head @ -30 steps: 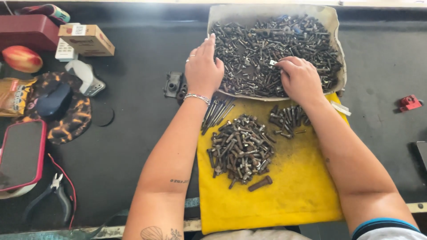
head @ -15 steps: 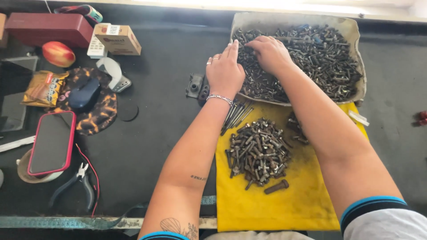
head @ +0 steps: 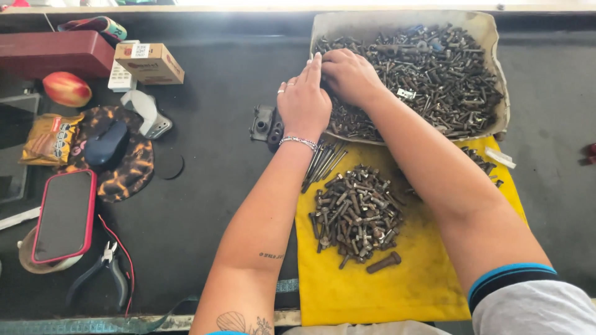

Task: The person sorts small metal fasteners from a large container onto a yellow cloth on a workbench. They repeatedly pick up handfuls of fasteners, separate them by type, and place them into distinct piles on the cloth.

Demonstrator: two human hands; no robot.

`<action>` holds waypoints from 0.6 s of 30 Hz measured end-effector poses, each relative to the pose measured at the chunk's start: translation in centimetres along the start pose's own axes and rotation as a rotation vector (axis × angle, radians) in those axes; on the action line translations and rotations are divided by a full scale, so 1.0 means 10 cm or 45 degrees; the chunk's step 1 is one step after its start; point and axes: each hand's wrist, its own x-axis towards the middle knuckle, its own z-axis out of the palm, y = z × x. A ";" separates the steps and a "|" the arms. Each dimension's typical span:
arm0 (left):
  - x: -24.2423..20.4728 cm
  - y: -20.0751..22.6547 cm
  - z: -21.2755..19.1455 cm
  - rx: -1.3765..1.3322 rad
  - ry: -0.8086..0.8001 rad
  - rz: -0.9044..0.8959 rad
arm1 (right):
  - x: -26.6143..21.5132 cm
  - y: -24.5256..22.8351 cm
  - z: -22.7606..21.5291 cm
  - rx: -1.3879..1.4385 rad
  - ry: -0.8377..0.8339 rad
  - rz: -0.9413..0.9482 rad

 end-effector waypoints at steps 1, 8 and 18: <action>0.00 0.00 0.00 0.002 -0.004 -0.005 | 0.02 0.02 0.01 0.005 -0.005 -0.002; 0.01 -0.03 0.05 -0.014 0.043 0.004 | 0.09 0.12 0.04 -0.130 -0.015 0.037; 0.02 -0.01 0.00 -0.011 -0.042 -0.025 | 0.14 -0.04 -0.25 0.140 -0.300 0.450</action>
